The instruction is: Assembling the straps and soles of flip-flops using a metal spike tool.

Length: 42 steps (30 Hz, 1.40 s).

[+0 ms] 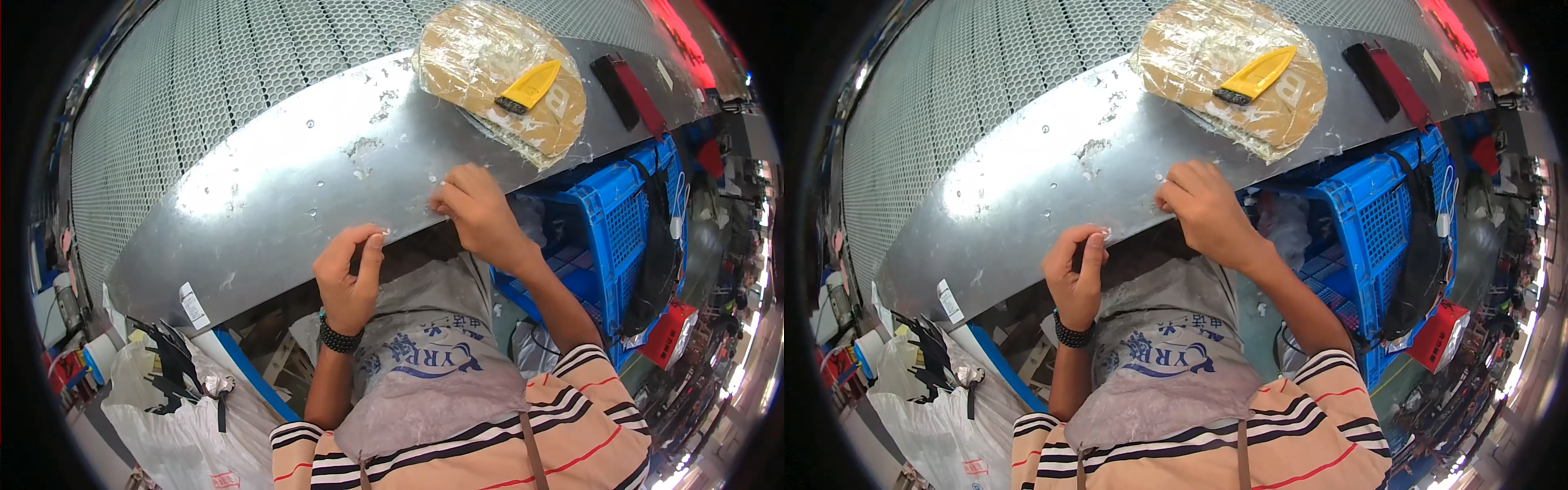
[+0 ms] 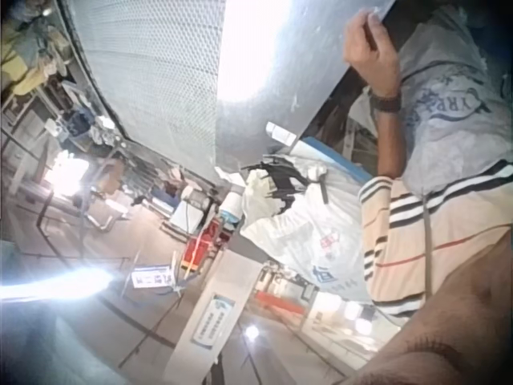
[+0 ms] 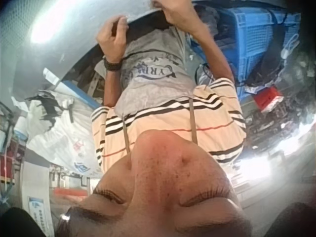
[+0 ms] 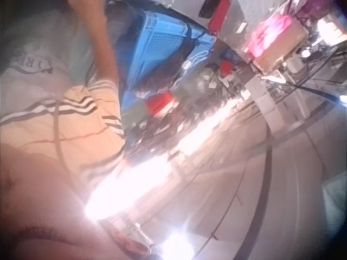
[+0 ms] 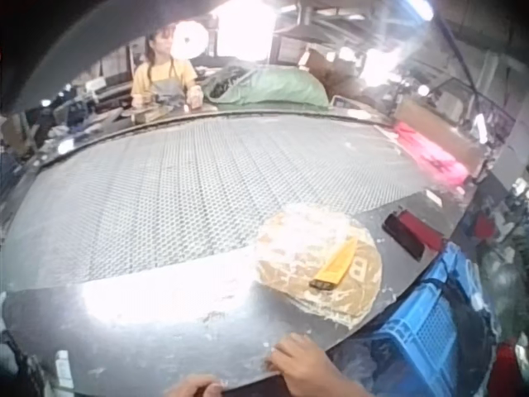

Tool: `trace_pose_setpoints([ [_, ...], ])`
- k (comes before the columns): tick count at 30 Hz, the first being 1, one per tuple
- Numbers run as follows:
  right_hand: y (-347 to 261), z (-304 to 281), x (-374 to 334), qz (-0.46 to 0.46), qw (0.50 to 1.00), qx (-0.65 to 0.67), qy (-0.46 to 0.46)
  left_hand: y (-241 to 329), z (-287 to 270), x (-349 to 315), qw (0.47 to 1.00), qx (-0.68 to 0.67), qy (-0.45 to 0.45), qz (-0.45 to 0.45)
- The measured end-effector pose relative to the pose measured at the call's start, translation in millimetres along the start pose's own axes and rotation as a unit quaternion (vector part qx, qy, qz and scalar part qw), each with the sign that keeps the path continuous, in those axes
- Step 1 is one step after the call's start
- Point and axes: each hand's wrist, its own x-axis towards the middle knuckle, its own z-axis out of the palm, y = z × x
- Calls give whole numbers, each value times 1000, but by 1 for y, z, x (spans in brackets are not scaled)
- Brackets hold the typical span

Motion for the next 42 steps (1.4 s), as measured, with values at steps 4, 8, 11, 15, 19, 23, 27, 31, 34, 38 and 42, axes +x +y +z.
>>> trace_pose_setpoints([
  [4, -5, 2, -3, 8, 999, -36, -15, 0, -1, 0, 1000, -2, -3, -13],
  [8, -4, -2, -2, 18, 999, -15, -24, -5, 0, -3, 1000, -1, 5, 2],
  [11, -4, -2, -3, 24, 1000, 5, -16, -2, -2, -5, 1000, -22, 4, -18],
  [15, -1, -4, -8, 26, 999, 23, -20, 5, 2, -6, 1000, -13, 1, -6],
  [19, 10, -19, -24, 133, 970, 198, 45, 12, 11, 16, 991, 51, -66, 108],
  [23, 4, -24, -44, 161, 922, 337, 101, 17, 23, 26, 975, 66, -127, 169],
  [27, -7, -1, -69, 207, 843, 467, 168, 16, 33, 11, 970, 71, -150, 179],
  [31, -2, 6, -89, 308, 782, 488, 238, 17, 29, 2, 981, 17, -159, 111],
  [34, 3, -3, -90, 399, 788, 422, 204, 14, 30, -8, 984, -16, -166, 59],
  [38, -8, 8, -60, 439, 813, 350, 155, 13, 37, -18, 978, -31, -206, 31],
  [42, -10, 29, -50, 422, 828, 307, 208, 12, 39, -25, 979, -37, -200, 26],
])
